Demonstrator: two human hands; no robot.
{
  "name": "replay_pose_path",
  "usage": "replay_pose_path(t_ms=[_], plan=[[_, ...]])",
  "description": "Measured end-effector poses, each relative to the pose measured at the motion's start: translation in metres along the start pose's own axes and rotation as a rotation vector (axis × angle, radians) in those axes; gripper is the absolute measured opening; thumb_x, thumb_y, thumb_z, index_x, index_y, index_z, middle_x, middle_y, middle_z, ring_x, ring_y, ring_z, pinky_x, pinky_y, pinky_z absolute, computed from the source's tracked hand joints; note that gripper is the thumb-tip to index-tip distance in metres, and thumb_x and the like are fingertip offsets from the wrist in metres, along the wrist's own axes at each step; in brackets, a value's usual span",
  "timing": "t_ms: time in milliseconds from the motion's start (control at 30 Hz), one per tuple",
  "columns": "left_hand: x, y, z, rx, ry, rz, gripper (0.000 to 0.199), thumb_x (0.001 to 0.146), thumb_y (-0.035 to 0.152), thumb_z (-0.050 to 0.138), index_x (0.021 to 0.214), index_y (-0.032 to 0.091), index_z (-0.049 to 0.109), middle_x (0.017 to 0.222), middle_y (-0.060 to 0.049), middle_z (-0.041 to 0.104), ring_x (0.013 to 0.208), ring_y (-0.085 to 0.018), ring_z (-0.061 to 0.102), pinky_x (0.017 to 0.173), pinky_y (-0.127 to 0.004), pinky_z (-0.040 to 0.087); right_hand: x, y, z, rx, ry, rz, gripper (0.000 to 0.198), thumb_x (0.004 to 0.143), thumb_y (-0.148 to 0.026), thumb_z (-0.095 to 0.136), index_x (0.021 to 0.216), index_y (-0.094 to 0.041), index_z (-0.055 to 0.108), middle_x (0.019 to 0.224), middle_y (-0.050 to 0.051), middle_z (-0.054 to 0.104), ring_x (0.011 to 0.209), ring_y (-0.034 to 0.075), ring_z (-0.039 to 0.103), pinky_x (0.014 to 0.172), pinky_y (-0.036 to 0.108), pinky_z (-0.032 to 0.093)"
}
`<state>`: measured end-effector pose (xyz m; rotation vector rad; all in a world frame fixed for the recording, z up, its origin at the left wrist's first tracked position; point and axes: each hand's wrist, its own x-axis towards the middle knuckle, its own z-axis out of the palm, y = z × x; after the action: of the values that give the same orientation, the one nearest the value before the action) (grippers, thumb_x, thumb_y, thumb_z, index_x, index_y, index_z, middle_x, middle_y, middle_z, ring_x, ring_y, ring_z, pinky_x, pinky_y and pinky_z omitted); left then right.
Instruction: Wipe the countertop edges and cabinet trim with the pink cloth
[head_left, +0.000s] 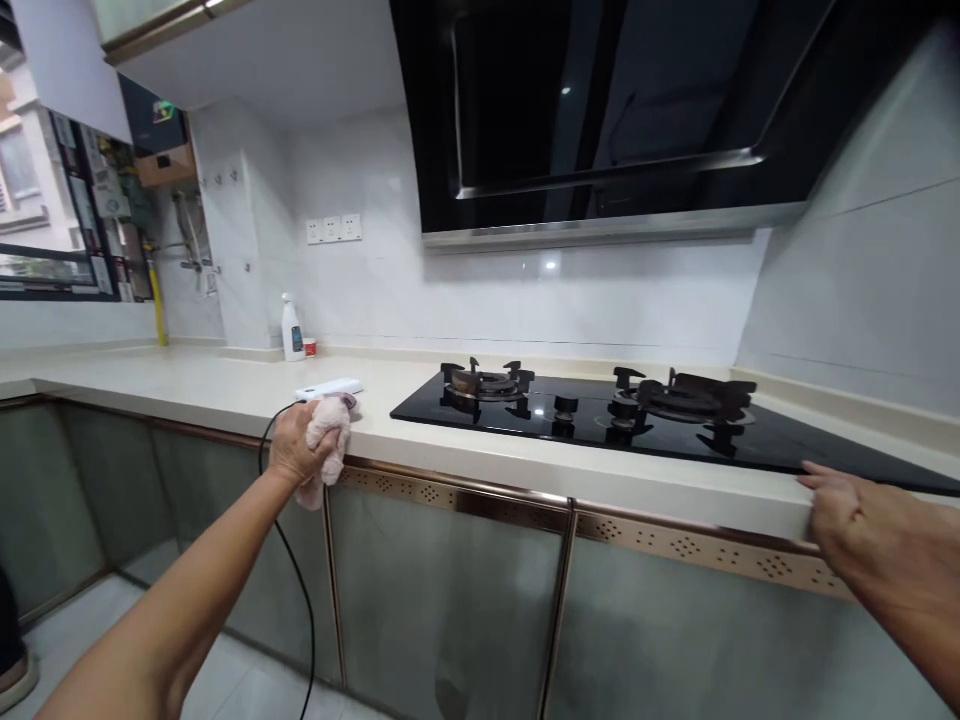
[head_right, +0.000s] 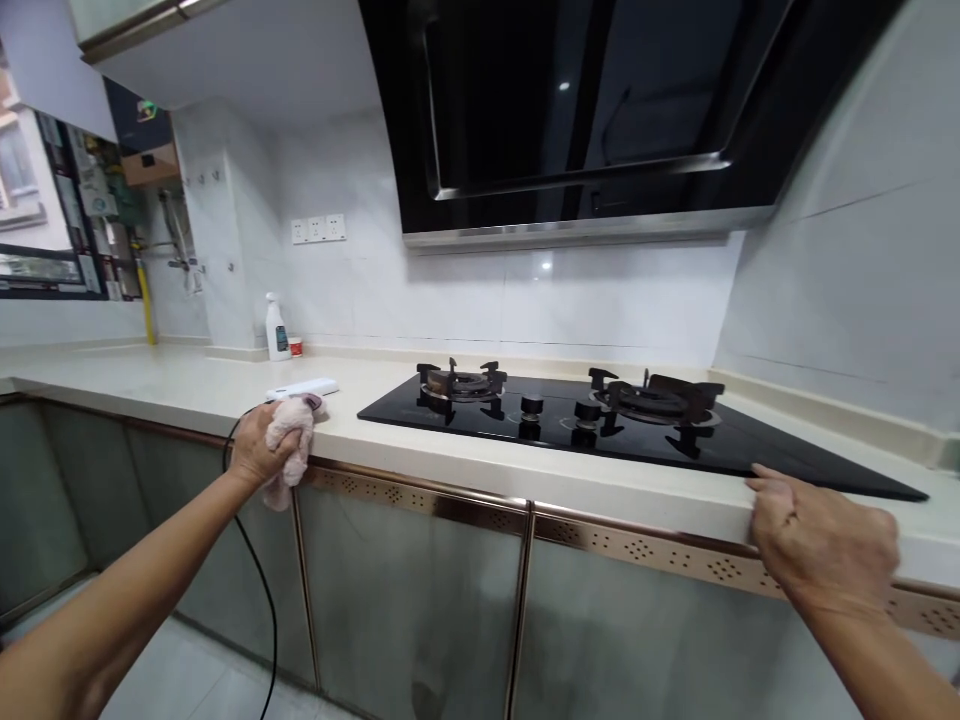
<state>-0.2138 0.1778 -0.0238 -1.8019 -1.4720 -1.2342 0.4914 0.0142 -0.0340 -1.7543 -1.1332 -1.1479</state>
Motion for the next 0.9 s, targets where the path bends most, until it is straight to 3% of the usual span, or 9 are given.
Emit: replay_pose_path(t_ms=[133, 233, 333, 567, 667, 767, 833, 900], plan=[[-0.002, 0.025, 0.004, 0.031, 0.03, -0.018, 0.054, 0.079, 0.053, 0.043, 0.12, 0.019, 0.056, 0.108, -0.013, 0.065, 0.111, -0.034, 0.058, 0.103, -0.048, 0.042, 0.002, -0.007, -0.001, 0.014, -0.003, 0.044, 0.048, 0.093, -0.026, 0.03, 0.077, -0.02, 0.075, 0.101, 0.012, 0.076, 0.081, 0.025, 0.067, 0.068, 0.038, 0.041], [-0.008, 0.074, 0.008, -0.031, -0.026, 0.111, 0.053, 0.079, 0.055, 0.048, 0.118, 0.021, 0.058, 0.111, -0.012, 0.065, 0.11, -0.034, 0.058, 0.102, -0.047, 0.042, 0.002, -0.013, -0.004, 0.035, 0.012, 0.074, 0.047, 0.093, -0.026, 0.031, 0.077, -0.019, 0.075, 0.098, 0.013, 0.076, 0.084, 0.024, 0.067, 0.073, 0.037, 0.039], [-0.016, 0.154, 0.017, -0.101, -0.056, 0.226, 0.059, 0.078, 0.06, 0.053, 0.122, 0.021, 0.058, 0.12, -0.014, 0.062, 0.113, -0.034, 0.056, 0.102, -0.047, 0.042, 0.002, -0.016, -0.007, 0.036, -0.014, 0.076, 0.046, 0.092, -0.025, 0.031, 0.083, -0.017, 0.076, 0.097, 0.014, 0.076, 0.086, 0.025, 0.066, 0.076, 0.039, 0.037], [-0.027, 0.381, 0.024, -0.271, -0.235, 0.561, 0.065, 0.082, 0.071, 0.053, 0.122, 0.02, 0.059, 0.106, -0.013, 0.062, 0.098, -0.03, 0.056, 0.09, -0.046, 0.043, 0.002, -0.017, -0.01, 0.089, -0.034, 0.044, 0.05, 0.094, -0.031, 0.028, 0.086, -0.015, 0.075, 0.102, 0.014, 0.076, 0.09, 0.026, 0.066, 0.084, 0.039, 0.035], [-0.023, 0.451, 0.019, -0.336, -0.325, 0.642, 0.067, 0.078, 0.073, 0.058, 0.121, 0.022, 0.058, 0.112, -0.012, 0.06, 0.104, -0.03, 0.055, 0.094, -0.047, 0.042, 0.002, -0.014, -0.011, 0.118, -0.057, 0.052, 0.05, 0.095, -0.033, 0.028, 0.087, -0.016, 0.074, 0.105, 0.014, 0.075, 0.091, 0.027, 0.066, 0.087, 0.041, 0.037], [-0.014, 0.484, 0.013, -0.393, -0.5, 0.627, 0.072, 0.075, 0.075, 0.061, 0.124, 0.023, 0.054, 0.118, -0.013, 0.058, 0.114, -0.032, 0.053, 0.102, -0.049, 0.038, 0.006, -0.011, -0.02, 0.225, -0.141, 0.055, 0.05, 0.094, -0.036, 0.026, 0.088, -0.019, 0.072, 0.11, 0.011, 0.074, 0.1, 0.029, 0.065, 0.091, 0.043, 0.04], [-0.007, 0.489, 0.01, -0.443, -0.626, 0.608, 0.082, 0.071, 0.077, 0.062, 0.13, 0.022, 0.049, 0.124, -0.014, 0.057, 0.121, -0.033, 0.051, 0.106, -0.05, 0.037, 0.011, -0.017, -0.033, 0.351, -0.188, 0.13, 0.05, 0.096, -0.041, 0.025, 0.095, -0.022, 0.071, 0.109, 0.01, 0.073, 0.103, 0.027, 0.064, 0.091, 0.042, 0.043], [-0.001, 0.488, 0.01, -0.489, -0.699, 0.591, 0.099, 0.067, 0.076, 0.067, 0.142, 0.018, 0.038, 0.134, -0.016, 0.055, 0.128, -0.034, 0.048, 0.109, -0.05, 0.036, 0.016, -0.037, -0.049, 0.481, -0.133, 0.205, 0.051, 0.098, -0.047, 0.024, 0.105, -0.023, 0.068, 0.109, 0.009, 0.07, 0.105, 0.026, 0.063, 0.092, 0.04, 0.045]])
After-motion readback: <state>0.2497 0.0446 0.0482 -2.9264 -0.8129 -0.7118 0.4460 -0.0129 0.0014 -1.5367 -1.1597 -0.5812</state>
